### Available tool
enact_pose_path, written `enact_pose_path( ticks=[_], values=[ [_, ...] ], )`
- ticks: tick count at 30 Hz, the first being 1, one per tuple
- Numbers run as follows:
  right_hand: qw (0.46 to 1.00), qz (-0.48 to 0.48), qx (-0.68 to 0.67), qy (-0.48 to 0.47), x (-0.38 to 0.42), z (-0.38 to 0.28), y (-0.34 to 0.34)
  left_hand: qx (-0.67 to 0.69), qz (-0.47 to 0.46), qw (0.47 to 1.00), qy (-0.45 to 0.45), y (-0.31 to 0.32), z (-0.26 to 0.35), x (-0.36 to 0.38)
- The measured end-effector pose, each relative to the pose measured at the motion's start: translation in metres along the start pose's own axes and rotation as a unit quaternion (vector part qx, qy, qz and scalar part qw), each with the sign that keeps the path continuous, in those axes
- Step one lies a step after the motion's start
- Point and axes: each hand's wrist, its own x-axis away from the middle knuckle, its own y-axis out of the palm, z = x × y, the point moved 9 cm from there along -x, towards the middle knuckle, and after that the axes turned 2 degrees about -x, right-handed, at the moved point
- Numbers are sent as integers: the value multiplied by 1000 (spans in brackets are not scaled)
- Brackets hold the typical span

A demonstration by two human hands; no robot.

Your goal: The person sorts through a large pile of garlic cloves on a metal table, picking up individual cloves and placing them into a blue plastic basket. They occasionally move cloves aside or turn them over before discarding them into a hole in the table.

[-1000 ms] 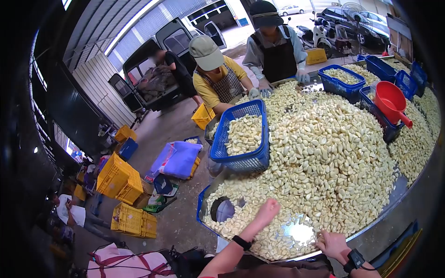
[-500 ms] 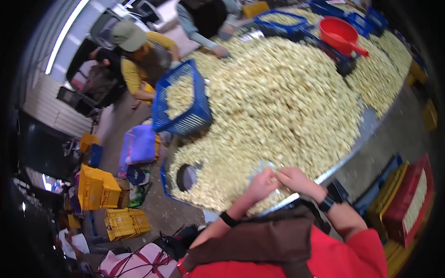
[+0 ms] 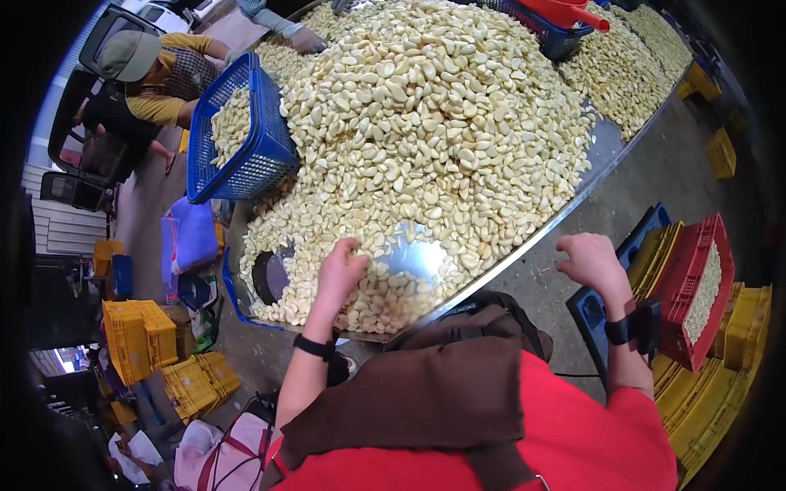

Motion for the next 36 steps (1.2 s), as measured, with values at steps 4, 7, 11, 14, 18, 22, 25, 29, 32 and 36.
enact_pose_path(
  ticks=[4,7,11,14,18,22,25,29,32,36],
  values=[
    [982,48,-181,-7,-41,-61,-12,-110,-5,992,-54,3,-20,-28],
    [981,146,-73,-106,-92,-96,15,-64,101,991,-61,-57,-78,-57],
    [989,105,-55,-91,-148,-134,41,-169,119,976,-62,-97,-129,-76],
    [991,114,-14,-64,-176,-160,70,-39,93,988,-117,-102,-56,-55],
    [990,-62,-29,-120,-165,-212,136,7,-113,989,97,8,-10,-20],
    [961,-16,-65,-268,-155,-243,80,-118,-171,978,-18,-13,-71,-18],
    [978,120,-31,-169,-206,-224,18,-207,-85,972,-76,-53,-126,-40],
    [968,154,29,-195,-227,-238,45,-138,68,988,-9,-68,-43,-66],
    [985,-30,59,-157,-223,-253,124,52,5,999,10,-42,25,-81],
    [980,-32,17,-194,-182,-249,78,-64,58,996,4,-41,-29,-104]
  ],
)
